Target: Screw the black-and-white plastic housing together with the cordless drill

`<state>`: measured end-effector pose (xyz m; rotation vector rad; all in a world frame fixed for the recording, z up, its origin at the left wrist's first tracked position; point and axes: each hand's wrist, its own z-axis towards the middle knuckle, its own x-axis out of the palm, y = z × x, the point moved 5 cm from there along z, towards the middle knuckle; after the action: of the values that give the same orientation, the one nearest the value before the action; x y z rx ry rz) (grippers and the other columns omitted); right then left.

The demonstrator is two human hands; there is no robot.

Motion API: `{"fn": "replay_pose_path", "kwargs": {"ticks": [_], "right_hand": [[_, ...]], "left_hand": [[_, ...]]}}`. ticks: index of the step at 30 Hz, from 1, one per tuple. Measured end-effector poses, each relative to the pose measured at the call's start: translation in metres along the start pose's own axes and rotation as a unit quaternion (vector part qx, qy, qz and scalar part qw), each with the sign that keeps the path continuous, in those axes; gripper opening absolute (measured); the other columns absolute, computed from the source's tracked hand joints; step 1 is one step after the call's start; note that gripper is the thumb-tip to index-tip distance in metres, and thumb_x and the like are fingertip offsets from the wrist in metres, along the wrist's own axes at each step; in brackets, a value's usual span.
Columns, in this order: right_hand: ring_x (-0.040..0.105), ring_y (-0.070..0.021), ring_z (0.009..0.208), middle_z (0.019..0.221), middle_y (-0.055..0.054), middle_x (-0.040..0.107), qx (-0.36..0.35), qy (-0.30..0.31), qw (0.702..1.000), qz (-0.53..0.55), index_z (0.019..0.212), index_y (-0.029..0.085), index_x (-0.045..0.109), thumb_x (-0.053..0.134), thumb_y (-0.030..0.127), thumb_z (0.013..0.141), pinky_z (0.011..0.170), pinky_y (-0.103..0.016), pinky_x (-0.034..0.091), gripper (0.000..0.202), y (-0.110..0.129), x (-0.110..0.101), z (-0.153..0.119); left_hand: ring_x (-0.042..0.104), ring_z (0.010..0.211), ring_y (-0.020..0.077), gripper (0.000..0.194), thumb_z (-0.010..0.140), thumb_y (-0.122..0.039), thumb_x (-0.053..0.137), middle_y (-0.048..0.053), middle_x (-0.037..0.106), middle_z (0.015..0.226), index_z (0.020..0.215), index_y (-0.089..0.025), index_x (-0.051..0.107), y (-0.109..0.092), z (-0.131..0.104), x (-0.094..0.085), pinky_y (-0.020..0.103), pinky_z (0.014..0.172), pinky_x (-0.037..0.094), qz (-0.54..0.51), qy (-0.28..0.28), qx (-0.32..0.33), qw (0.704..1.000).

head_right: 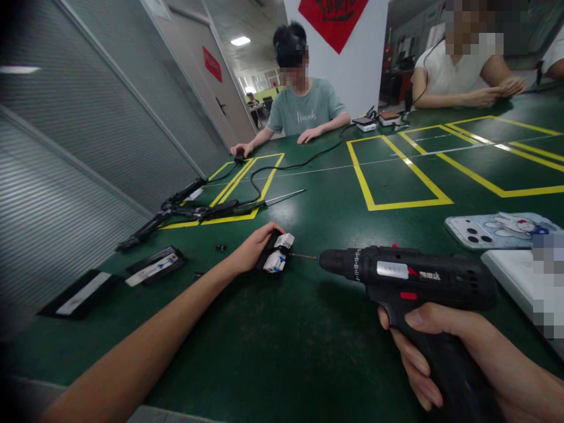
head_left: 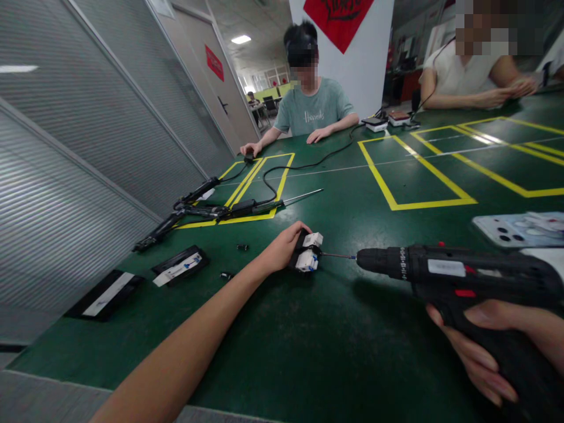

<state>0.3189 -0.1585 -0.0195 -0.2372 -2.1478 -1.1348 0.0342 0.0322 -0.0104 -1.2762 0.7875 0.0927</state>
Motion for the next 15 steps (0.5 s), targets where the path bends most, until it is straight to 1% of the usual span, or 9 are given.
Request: {"fn": "replay_pose_path", "kwargs": {"ticks": [3, 6, 11, 15], "right_hand": [[0.053, -0.0163, 0.045, 0.060, -0.005, 0.056, -0.001, 0.010, 1.000, 0.001, 0.096, 0.013, 0.066, 0.042, 0.034, 0.089, 0.049, -0.032, 0.048, 0.032, -0.0006, -0.0014, -0.0001], [0.052, -0.0167, 0.045, 0.061, -0.005, 0.056, -0.002, 0.003, 1.000, -0.005, 0.098, 0.013, 0.065, 0.040, 0.035, 0.089, 0.049, -0.033, 0.048, 0.035, -0.0008, -0.0036, -0.0001], [0.051, -0.0166, 0.044, 0.059, -0.004, 0.054, -0.008, 0.002, 1.000, -0.011, 0.095, 0.013, 0.066, 0.042, 0.037, 0.088, 0.047, -0.033, 0.047, 0.034, 0.0000, -0.0016, -0.0010], [0.052, -0.0165, 0.045, 0.059, -0.004, 0.055, -0.008, 0.004, 1.000, -0.009, 0.097, 0.014, 0.065, 0.041, 0.037, 0.089, 0.047, -0.032, 0.046, 0.034, -0.0003, -0.0016, -0.0021]], "left_hand": [[0.054, 0.077, 0.0152, 0.022, 0.092, -0.031, 0.038, 0.002, 0.059, 0.084, 0.095, -0.017, 0.055, 0.0005, 0.0003, 0.0003, 0.026, 0.070, 0.043, -0.004, 0.002, -0.002, 1.000], [0.054, 0.076, 0.0153, 0.023, 0.093, -0.032, 0.037, 0.002, 0.059, 0.084, 0.095, -0.017, 0.054, -0.0004, 0.0000, 0.0003, 0.026, 0.069, 0.044, -0.007, 0.003, -0.005, 1.000], [0.054, 0.077, 0.0154, 0.024, 0.093, -0.032, 0.037, 0.002, 0.060, 0.084, 0.096, -0.017, 0.055, -0.0011, -0.0004, 0.0002, 0.027, 0.070, 0.044, -0.002, 0.005, -0.005, 1.000], [0.054, 0.077, 0.0154, 0.023, 0.093, -0.032, 0.037, 0.002, 0.060, 0.085, 0.096, -0.017, 0.055, -0.0004, -0.0007, -0.0001, 0.027, 0.071, 0.044, 0.001, 0.003, -0.003, 1.000]]}}
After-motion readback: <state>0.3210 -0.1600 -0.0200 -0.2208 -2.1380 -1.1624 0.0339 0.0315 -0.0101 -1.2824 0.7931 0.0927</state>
